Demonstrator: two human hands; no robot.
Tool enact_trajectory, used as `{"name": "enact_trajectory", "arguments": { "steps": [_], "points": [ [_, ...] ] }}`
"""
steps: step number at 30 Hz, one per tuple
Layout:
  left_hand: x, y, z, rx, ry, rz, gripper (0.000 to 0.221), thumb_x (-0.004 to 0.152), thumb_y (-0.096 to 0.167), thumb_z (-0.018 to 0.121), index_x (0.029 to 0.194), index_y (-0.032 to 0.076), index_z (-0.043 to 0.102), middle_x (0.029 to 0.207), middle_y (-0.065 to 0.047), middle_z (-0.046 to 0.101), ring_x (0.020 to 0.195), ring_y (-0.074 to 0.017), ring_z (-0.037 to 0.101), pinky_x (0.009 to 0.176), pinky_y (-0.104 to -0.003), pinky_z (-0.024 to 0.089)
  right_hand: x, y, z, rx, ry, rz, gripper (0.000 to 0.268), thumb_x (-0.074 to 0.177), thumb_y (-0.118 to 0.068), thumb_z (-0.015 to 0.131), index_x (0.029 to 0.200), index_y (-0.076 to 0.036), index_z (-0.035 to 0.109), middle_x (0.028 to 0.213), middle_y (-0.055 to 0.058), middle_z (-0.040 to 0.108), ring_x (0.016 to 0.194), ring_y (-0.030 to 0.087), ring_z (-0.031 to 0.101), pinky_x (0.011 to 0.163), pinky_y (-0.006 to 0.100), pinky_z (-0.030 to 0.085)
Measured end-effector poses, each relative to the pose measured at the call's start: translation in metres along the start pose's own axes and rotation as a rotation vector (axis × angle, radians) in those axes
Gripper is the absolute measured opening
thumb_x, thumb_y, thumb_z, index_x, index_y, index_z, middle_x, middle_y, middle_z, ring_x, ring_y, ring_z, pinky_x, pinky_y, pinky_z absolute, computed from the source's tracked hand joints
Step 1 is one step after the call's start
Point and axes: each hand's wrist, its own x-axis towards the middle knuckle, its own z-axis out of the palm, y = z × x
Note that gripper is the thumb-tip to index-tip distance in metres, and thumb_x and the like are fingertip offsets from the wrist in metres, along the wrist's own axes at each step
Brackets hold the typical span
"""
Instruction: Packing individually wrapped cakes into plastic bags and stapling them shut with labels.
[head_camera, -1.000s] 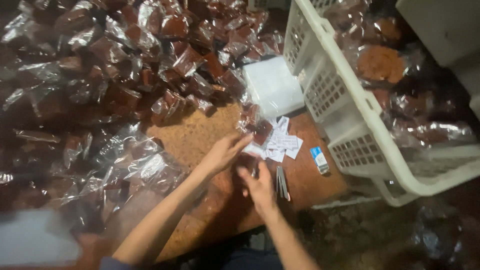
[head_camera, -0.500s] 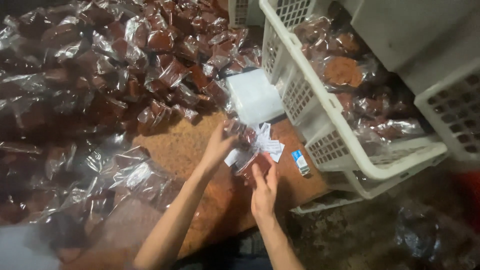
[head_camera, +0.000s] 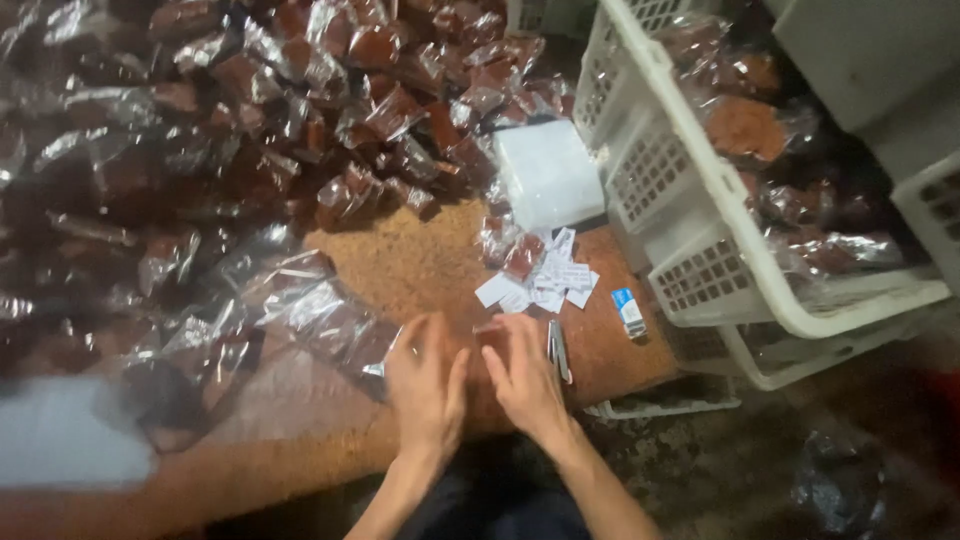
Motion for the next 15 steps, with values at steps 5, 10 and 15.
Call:
{"name": "enact_trajectory", "arguments": {
  "steps": [5,10,15],
  "points": [
    [-0.058,-0.08,0.011,0.57,0.264,-0.008,0.077,0.079,0.018,0.077,0.151,0.016,0.048,0.147,-0.022,0.043,0.133,-0.04,0.043,0.105,-0.06,0.041,0.0,-0.012,-0.003,-0.207,-0.461,0.227,0.042,0.095,-0.029,0.053,0.136,-0.018,0.051,0.133,0.007,0.054,0.115,0.032,0.063,0.092,0.048,0.049],
    [-0.049,-0.109,0.001,0.352,0.344,0.045,0.042,0.085,0.002,0.064,0.127,0.009,0.067,0.107,-0.018,0.056,0.098,-0.0351,0.055,0.089,-0.045,0.047,0.011,-0.033,0.026,0.283,-0.777,0.112,0.036,0.097,-0.03,0.058,0.127,-0.01,0.058,0.128,0.009,0.061,0.117,0.022,0.062,0.104,0.038,0.046],
    [-0.071,-0.13,-0.007,0.242,0.33,-0.064,0.033,0.088,0.008,0.066,0.119,0.02,0.066,0.098,-0.001,0.057,0.091,-0.0218,0.064,0.086,-0.033,0.054,0.01,-0.028,0.041,0.203,-0.747,0.051,0.05,0.097,-0.028,0.064,0.141,-0.005,0.057,0.141,0.027,0.059,0.13,0.048,0.056,0.108,0.059,0.043]
  ]
}}
